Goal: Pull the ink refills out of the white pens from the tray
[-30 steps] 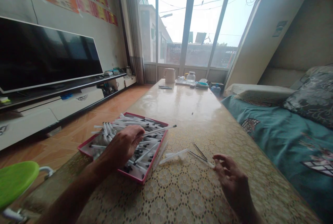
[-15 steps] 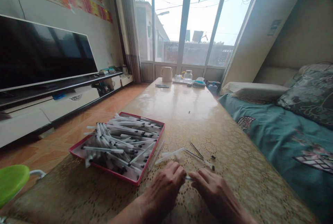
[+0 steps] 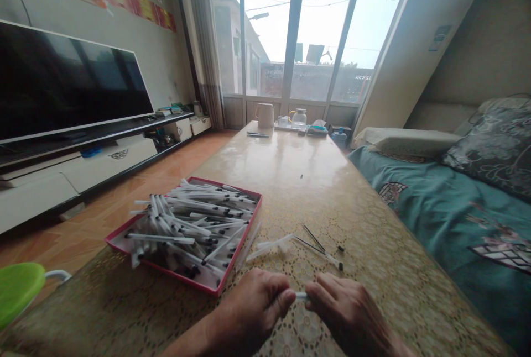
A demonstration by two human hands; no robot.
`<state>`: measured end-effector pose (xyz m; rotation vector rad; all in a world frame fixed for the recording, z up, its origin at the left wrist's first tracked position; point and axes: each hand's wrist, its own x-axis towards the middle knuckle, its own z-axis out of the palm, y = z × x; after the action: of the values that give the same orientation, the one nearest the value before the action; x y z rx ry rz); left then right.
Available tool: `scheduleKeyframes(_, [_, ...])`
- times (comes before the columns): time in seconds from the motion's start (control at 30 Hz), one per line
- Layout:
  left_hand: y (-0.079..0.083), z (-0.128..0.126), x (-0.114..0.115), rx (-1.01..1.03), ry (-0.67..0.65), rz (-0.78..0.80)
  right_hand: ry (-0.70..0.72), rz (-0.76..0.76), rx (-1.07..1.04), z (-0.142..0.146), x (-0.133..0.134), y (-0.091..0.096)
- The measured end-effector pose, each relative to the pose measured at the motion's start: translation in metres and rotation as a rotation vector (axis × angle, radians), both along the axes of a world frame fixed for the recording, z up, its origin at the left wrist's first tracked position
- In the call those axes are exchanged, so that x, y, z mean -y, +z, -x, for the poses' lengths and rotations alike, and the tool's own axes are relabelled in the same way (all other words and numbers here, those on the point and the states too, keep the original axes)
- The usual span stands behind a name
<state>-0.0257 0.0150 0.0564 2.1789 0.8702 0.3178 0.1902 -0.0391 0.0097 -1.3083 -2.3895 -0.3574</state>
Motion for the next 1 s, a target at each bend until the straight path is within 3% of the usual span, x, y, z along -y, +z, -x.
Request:
scheduleKeyframes(0.1, [0.009, 0.018, -0.012, 0.065, 0.118, 0.182, -0.142, -0.016, -0.063, -0.03, -0.001, -0.001])
scheduleKeyframes(0.17, [0.009, 0.026, -0.021, 0.108, 0.231, 0.054, -0.268, -0.048, -0.162, -0.047, -0.004, -0.004])
scheduleKeyframes(0.23, [0.003, 0.027, -0.028, 0.124, 0.29, -0.204, -0.301, -0.02, -0.2, -0.051, -0.006, -0.006])
scheduleKeyframes(0.3, [-0.008, 0.022, -0.032, 0.091, 0.307, -0.42, -0.288, 0.021, -0.212, -0.043, -0.009, -0.007])
scheduleKeyframes(0.4, [-0.023, 0.013, -0.037, 0.001, 0.306, -0.578, -0.256, 0.07, -0.16, -0.024, -0.011, -0.007])
scheduleKeyframes(0.57, [-0.034, 0.012, -0.044, -0.083, 0.305, -0.643, -0.233, 0.106, -0.152, -0.005, -0.013, -0.01])
scheduleKeyframes(0.73, [-0.037, 0.016, -0.048, -0.014, 0.309, -0.626, -0.209, 0.114, -0.199, 0.006, -0.016, -0.012])
scheduleKeyframes(0.8, [-0.034, 0.015, -0.044, 0.095, 0.326, -0.56, -0.198, 0.115, -0.177, 0.009, -0.016, -0.012])
scheduleKeyframes(0.87, [-0.031, 0.012, -0.036, 0.251, 0.376, -0.358, -0.208, 0.122, -0.21, 0.012, -0.016, -0.013])
scheduleKeyframes(1.0, [-0.036, -0.004, -0.012, 0.588, 0.443, 0.451, -0.237, 0.141, -0.272, 0.025, -0.015, -0.013])
